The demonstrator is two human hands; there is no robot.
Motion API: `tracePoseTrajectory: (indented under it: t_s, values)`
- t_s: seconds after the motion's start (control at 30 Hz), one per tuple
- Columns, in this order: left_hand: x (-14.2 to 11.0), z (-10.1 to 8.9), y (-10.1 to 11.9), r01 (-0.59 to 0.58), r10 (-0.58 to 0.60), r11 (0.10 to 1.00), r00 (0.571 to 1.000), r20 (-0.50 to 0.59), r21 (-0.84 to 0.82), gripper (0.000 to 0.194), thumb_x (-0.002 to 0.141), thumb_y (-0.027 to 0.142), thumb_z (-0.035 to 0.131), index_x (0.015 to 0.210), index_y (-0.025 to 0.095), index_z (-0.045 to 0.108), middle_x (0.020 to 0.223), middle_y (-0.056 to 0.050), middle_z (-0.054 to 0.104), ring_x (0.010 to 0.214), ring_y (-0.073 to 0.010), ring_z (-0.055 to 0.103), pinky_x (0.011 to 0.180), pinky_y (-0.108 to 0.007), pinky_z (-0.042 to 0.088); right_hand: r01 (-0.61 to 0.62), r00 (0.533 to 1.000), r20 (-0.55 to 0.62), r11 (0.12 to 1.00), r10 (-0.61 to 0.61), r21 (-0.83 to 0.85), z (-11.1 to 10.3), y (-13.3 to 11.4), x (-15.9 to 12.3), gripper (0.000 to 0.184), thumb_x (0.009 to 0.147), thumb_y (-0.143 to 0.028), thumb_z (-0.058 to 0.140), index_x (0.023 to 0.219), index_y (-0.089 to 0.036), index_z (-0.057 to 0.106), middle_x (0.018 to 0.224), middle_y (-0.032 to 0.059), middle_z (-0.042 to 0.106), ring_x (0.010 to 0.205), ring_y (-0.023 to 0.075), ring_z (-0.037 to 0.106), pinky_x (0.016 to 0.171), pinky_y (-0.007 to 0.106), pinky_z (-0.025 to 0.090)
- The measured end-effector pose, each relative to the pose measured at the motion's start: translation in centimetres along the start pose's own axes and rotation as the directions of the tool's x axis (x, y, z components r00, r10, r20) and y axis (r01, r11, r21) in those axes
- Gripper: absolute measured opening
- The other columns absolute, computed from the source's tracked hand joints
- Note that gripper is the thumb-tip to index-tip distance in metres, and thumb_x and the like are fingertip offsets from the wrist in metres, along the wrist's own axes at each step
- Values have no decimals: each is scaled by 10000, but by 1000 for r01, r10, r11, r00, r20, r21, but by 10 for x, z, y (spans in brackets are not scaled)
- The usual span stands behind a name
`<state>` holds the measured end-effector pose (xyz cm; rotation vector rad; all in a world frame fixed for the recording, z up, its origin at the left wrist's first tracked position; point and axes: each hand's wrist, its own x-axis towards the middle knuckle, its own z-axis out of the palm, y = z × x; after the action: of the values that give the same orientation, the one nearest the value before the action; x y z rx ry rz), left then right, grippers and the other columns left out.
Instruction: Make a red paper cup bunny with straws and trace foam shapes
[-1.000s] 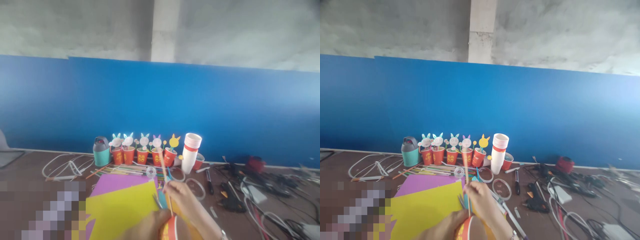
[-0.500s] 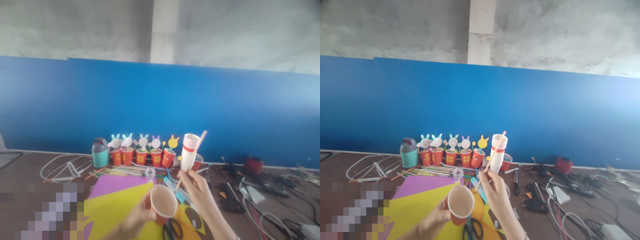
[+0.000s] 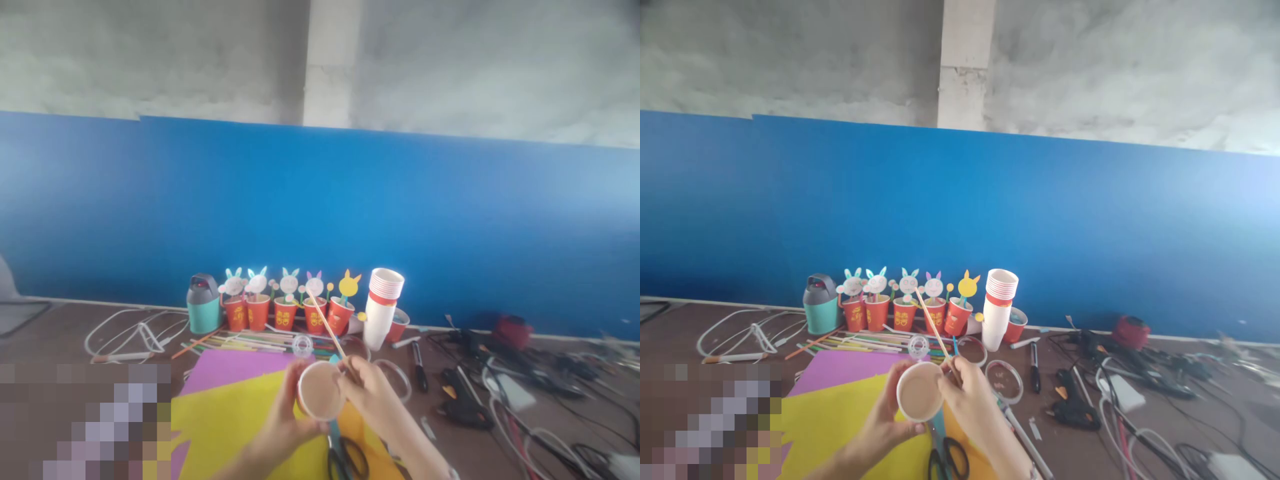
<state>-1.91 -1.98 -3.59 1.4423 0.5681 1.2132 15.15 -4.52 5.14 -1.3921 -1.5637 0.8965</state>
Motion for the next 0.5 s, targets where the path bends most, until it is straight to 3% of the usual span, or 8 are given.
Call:
tracePoseTrajectory:
  t_s: [0.1,0.33,0.43,0.5]
  values:
    - [0,-1,-2,-5,7,1000,996,85,-17,871,583,418,836,1298,260,363,1325,-143,489,1215,-355,445,1011,-447,329,12,1000,14,999,-13,49,1,0,0,215,776,-366,596,770,-151,610,723,27,657,730,192,609,644,249,446]
    - [5,1,16,53,-9,988,956,292,-143,844,553,385,858,1261,257,418,1217,-131,553,1078,-302,550,898,-397,423,40,994,99,989,-54,141,1,-5,-6,242,777,-375,638,834,-143,673,849,73,719,896,250,653,756,270,480]
    - [4,0,21,49,-8,990,953,303,-130,838,534,356,869,1247,242,444,1227,-136,555,1107,-316,534,925,-403,411,50,991,122,994,-62,98,0,-9,-8,262,769,-395,648,825,-143,691,807,56,713,820,225,644,702,249,468]
    - [3,-1,23,59,-37,994,971,234,-88,776,542,313,866,1214,224,490,1189,-130,586,1099,-322,539,923,-393,419,57,992,110,998,-60,33,-4,-13,-8,323,808,-448,590,803,-142,694,723,32,679,712,184,610,618,229,437]
